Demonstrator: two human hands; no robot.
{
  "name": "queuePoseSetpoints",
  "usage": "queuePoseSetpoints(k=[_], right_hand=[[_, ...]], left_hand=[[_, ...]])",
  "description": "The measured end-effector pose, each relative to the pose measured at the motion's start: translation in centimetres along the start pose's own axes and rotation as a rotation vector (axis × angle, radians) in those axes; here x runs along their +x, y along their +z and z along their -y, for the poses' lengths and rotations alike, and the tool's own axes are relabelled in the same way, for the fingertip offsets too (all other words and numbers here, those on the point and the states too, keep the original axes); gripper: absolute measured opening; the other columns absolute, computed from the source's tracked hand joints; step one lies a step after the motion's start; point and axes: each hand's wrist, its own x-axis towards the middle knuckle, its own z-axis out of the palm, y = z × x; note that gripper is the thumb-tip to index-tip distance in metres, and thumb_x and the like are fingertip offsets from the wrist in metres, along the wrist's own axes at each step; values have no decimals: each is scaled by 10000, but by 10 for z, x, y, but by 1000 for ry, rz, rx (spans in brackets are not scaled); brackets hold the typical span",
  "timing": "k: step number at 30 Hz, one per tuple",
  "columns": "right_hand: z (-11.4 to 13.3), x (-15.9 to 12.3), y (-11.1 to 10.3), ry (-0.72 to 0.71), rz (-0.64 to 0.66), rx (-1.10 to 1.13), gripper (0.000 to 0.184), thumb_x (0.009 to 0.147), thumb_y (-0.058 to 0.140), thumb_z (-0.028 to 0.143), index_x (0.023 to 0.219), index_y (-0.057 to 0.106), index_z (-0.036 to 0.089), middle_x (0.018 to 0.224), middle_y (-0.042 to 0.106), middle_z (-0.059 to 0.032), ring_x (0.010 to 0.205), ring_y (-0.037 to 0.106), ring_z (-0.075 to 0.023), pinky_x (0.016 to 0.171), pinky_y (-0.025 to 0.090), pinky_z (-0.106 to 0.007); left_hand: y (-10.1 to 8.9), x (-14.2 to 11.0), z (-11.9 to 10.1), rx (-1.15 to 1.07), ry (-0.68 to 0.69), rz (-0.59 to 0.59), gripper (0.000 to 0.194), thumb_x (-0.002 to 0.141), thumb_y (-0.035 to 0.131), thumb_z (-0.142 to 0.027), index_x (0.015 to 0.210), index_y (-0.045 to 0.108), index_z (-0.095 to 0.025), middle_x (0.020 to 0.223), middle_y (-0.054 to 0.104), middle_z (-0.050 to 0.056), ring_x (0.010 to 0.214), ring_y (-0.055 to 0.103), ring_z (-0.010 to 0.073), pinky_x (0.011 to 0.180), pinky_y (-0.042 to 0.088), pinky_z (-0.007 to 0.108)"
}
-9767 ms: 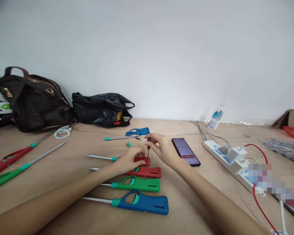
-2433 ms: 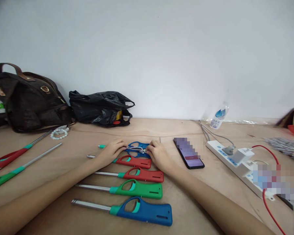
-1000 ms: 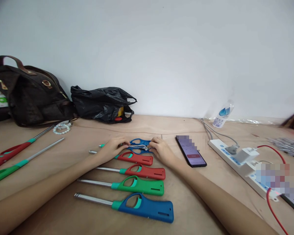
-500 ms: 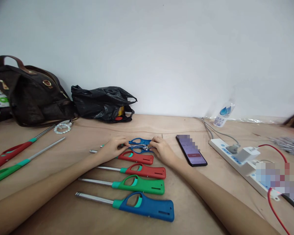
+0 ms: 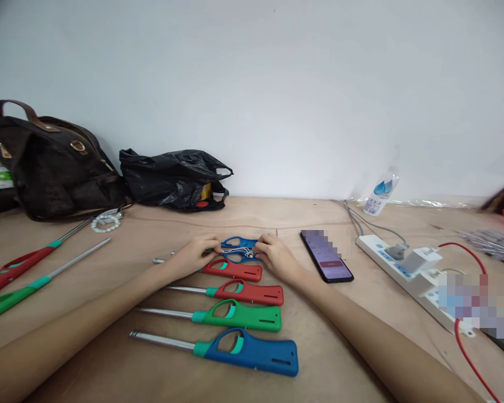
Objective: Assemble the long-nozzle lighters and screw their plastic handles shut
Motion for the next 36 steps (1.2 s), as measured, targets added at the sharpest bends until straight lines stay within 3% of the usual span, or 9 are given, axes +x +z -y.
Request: queuePoseSetpoints(k=[9, 17, 22, 29, 36], right_hand=[[7, 1, -8, -54, 26, -127, 187, 905, 477, 113, 917, 659, 157, 933, 558, -102, 886, 523, -216, 803, 467, -366], [16, 4, -3, 1, 9, -191, 189, 946, 460, 212, 896, 635, 159, 897, 589, -95, 875, 536, -222, 825, 473, -398], [20, 6, 1, 10, -2, -127, 149, 938, 469, 197, 926, 614, 167, 939, 571, -95, 867, 546, -213, 796, 488, -372], [26, 11, 2, 144, 21, 99, 123, 860, 555, 94, 922, 612, 183, 940, 571, -55, 901, 566, -187, 819, 482, -333], [30, 12, 1, 109, 56, 22, 157, 902, 514, 154, 957, 661, 153, 968, 551, -88, 888, 567, -198, 827, 494, -357]], left_hand=[[-3, 1, -6, 158, 129, 41, 266, 758, 442, 27, 791, 634, -153, 904, 602, 45, 874, 576, 157, 796, 459, 236], [-4, -2, -13, 346, 144, 56, 210, 817, 467, -3, 823, 623, -144, 904, 610, 54, 832, 596, 171, 748, 468, 245], [-3, 2, -18, 399, 148, 65, 169, 829, 511, -37, 884, 620, -153, 926, 627, 57, 868, 606, 193, 772, 467, 269], [0, 20, -31, 489, 75, 123, 153, 869, 523, -127, 970, 635, -155, 994, 657, 87, 863, 641, 238, 718, 470, 296], [5, 28, -29, 438, 112, 115, 148, 837, 563, -115, 959, 637, -157, 960, 671, 95, 849, 646, 235, 748, 469, 294]])
